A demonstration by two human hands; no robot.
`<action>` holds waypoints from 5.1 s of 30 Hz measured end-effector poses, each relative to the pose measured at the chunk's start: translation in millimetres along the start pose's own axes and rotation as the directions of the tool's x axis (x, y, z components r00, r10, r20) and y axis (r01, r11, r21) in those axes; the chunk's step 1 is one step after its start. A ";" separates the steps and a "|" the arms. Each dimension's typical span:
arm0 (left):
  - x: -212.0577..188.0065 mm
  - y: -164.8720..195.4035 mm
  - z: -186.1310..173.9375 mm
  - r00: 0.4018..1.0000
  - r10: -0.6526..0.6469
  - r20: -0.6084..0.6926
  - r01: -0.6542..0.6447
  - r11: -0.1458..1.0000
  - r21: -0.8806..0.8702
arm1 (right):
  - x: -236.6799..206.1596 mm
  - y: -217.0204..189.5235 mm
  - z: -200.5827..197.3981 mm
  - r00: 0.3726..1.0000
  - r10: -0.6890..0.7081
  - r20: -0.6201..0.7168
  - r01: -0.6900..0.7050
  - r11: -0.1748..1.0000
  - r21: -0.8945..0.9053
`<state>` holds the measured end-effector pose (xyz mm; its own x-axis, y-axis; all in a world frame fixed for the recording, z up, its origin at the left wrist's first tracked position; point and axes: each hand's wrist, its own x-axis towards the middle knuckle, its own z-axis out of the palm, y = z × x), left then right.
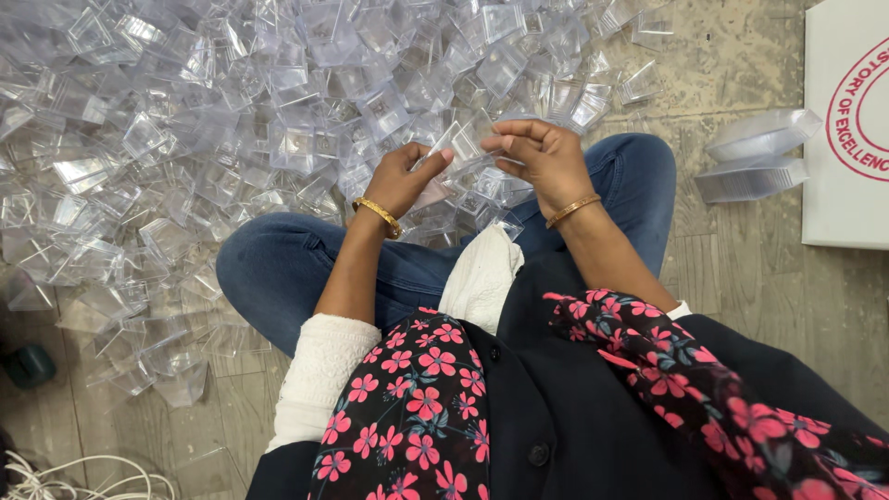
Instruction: The person sits on the floor and nests small clear plastic cups one at a time, picking loose cups from a large pile and pressing them into a growing stack held in the other hand, setting completed stacks aside.
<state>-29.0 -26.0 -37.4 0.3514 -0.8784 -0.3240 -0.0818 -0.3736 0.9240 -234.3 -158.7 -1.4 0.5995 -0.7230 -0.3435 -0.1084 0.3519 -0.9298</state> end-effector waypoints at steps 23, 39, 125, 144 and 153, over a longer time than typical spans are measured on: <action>7.1 -9.5 -1.7 0.993 0.098 -0.064 -0.108 0.979 -0.170 | -19.4 13.7 -29.3 0.988 -0.146 -0.056 0.130 0.965 -0.227; -0.4 2.0 -14.3 0.993 -0.111 0.048 0.119 0.848 -0.516 | -129.0 -16.4 -138.0 0.932 -0.347 0.104 0.190 0.225 -0.956; 37.1 2.5 15.9 0.998 0.052 -0.017 -0.054 0.984 -0.170 | 27.1 29.4 -76.4 0.932 -0.346 0.104 0.323 0.666 -0.673; 20.5 3.8 39.4 0.853 0.290 0.433 -0.122 0.919 -0.375 | 14.2 -1.0 -58.0 0.895 -0.265 0.359 0.217 0.962 0.168; 37.0 -24.9 24.0 0.995 0.101 -0.024 -0.103 0.944 -0.313 | 142.8 22.0 -55.5 0.780 -0.614 0.120 0.380 0.313 -0.870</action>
<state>-36.3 -56.4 -77.2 0.3637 -0.9042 -0.2241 0.1780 -0.1687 0.9695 -195.1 -287.1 -78.2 0.6291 -0.7088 0.3192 -0.4964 -0.6823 -0.5367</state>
